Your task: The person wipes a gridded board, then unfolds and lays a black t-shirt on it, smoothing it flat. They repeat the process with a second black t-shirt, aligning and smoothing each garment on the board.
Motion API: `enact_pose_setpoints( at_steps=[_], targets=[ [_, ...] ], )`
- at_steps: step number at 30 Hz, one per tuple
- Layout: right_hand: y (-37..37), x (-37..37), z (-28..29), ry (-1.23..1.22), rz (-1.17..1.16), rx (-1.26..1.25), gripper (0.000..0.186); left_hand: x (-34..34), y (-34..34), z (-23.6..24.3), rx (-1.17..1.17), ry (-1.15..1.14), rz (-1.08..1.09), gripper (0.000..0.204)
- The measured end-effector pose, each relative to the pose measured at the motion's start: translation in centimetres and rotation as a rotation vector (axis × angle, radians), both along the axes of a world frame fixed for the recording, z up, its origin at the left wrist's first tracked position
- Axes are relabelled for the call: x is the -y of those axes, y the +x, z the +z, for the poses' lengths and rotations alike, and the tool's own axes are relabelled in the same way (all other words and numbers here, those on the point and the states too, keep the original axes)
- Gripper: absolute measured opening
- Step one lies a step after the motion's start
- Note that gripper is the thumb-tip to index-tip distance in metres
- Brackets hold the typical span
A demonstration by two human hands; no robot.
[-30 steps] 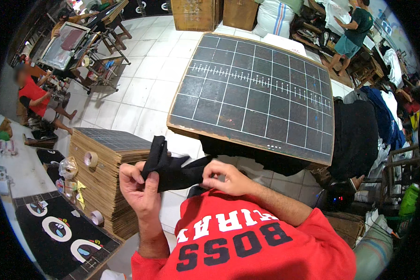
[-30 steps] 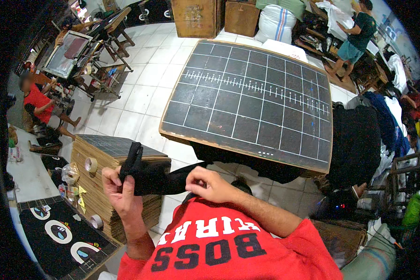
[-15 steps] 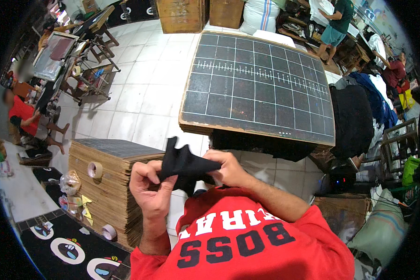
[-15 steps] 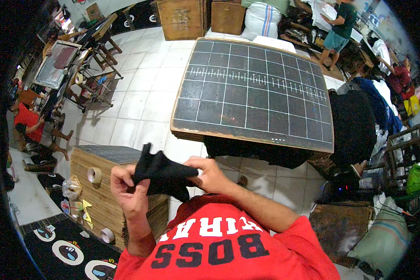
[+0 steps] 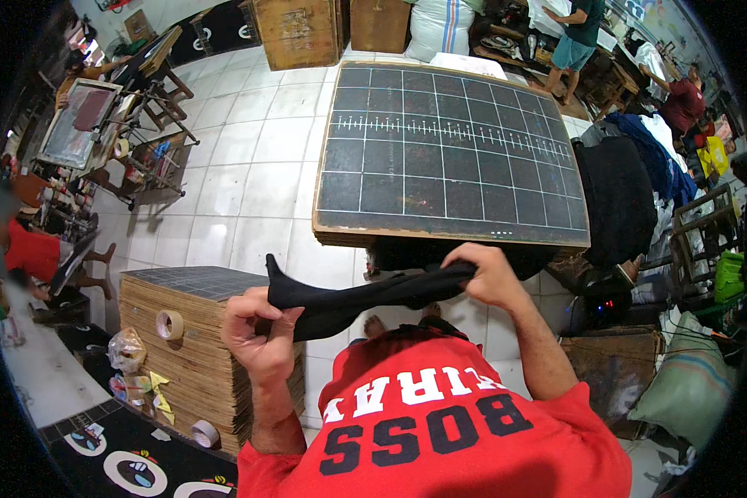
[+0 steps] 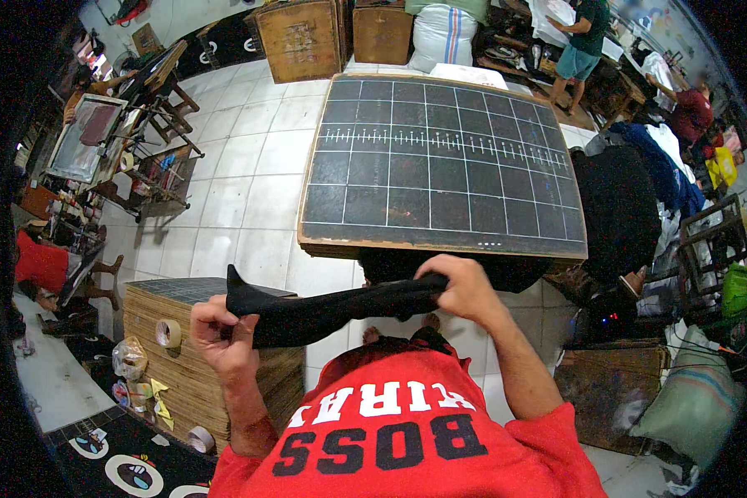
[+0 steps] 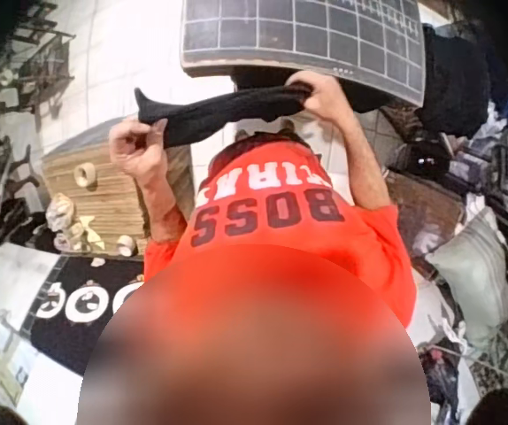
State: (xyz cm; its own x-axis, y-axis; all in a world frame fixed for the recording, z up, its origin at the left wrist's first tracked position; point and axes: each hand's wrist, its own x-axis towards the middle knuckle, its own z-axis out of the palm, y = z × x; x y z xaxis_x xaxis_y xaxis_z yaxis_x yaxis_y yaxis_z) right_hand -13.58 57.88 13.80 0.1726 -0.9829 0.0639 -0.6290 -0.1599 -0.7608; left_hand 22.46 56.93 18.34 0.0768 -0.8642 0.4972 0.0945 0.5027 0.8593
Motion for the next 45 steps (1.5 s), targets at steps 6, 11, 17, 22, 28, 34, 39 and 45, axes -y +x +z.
enact_pose_setpoints(
  at_steps=[6,11,17,22,28,34,39,45],
  targets=[
    [-7.5,-3.1,0.4,-0.065,-0.163,-0.209,0.026,2.2,-0.1,-0.2,0.007,0.060,-0.009,0.037],
    [-12.0,-7.4,3.3,0.268,-0.261,0.262,0.037,5.6,-1.3,-1.5,0.099,0.293,-0.145,0.030],
    [-17.9,-8.8,5.0,-0.150,-0.518,0.881,0.048,10.5,-9.1,-10.0,0.214,0.674,-0.525,0.021],
    [-22.4,-3.5,4.1,-0.294,-0.654,1.004,0.069,18.1,-11.9,-17.0,0.855,0.214,0.189,0.008],
    [-25.3,6.2,-0.7,-0.126,-0.687,0.902,0.041,23.3,-12.4,-19.5,0.964,0.091,0.252,0.007],
    [-23.2,13.8,-11.5,-0.054,-0.594,0.203,0.037,26.6,-13.8,-19.7,0.996,-0.013,0.276,0.006],
    [-20.6,13.0,-15.5,-0.155,-0.628,-0.123,0.039,29.9,-14.9,-19.6,1.002,-0.047,0.227,0.004],
    [-20.9,12.9,-15.5,-0.116,-0.636,-0.093,0.042,31.9,-15.7,-19.1,1.057,-0.106,0.159,0.005]
  ],
)
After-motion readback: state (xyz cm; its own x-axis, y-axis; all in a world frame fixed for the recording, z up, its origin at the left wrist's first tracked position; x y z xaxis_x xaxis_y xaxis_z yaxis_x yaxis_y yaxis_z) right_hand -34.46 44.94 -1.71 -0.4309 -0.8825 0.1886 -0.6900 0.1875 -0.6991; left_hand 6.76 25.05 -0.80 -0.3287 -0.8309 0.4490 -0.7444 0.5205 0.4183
